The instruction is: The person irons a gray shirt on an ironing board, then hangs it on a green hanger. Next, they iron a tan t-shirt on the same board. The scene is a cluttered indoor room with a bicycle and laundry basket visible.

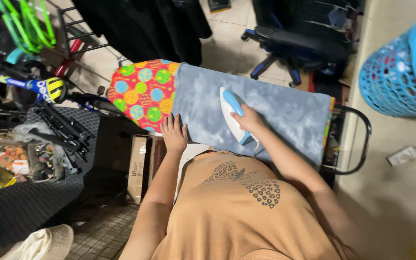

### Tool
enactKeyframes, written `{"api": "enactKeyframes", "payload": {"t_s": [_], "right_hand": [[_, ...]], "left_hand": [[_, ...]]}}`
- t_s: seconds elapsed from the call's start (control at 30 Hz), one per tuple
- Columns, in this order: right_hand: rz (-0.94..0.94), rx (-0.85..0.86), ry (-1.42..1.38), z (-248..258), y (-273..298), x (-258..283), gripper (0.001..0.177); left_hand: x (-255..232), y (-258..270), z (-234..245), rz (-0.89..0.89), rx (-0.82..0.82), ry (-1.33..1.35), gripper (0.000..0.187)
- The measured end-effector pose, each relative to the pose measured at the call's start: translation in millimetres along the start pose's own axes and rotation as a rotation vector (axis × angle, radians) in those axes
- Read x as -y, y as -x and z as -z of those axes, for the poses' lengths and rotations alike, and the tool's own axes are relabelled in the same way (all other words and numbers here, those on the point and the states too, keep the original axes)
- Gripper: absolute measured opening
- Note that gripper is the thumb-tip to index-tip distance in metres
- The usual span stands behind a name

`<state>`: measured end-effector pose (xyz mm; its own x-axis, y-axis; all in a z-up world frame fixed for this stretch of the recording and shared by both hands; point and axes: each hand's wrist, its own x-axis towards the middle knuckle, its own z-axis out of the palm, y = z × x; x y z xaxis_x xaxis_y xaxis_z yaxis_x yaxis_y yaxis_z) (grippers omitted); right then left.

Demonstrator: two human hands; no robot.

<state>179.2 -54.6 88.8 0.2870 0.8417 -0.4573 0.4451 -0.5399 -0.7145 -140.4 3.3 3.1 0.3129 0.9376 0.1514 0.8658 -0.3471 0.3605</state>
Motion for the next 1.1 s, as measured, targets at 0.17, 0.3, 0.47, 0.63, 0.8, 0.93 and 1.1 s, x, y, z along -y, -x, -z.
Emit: {"api": "enactKeyframes", "payload": {"t_s": [0.17,0.3,0.47,0.63,0.8,0.93,1.1], "right_hand": [[0.037,0.039,-0.024,-8.1,-41.5,41.1,0.041],[0.086,0.089,0.003,-18.8,-70.2,76.8,0.039],[0.104,0.121,0.035,-37.2,-99.8,117.3,0.037],[0.127,0.118,0.01,-52.9,-124.8,144.6,0.036],[0.12,0.099,0.032,-57.6,-132.3,147.8,0.037],[0.179,0.126,0.093,-50.9,-107.7,130.6,0.04],[0.138,0.154,0.158,-36.4,-60.0,107.0,0.044]], "left_hand": [[23.4,-15.9,16.7,0.012,-0.05,0.084,0.056],[38.3,-27.3,27.1,0.075,-0.023,0.189,0.046],[59.2,-42.4,29.1,0.138,0.015,0.424,0.034],[71.7,-50.6,27.1,0.115,0.08,0.46,0.028],[78.9,-56.6,27.6,0.113,0.171,0.5,0.028],[87.3,-58.6,27.0,0.094,0.245,0.512,0.032],[99.2,-62.0,17.9,0.116,0.314,0.538,0.036]]}}
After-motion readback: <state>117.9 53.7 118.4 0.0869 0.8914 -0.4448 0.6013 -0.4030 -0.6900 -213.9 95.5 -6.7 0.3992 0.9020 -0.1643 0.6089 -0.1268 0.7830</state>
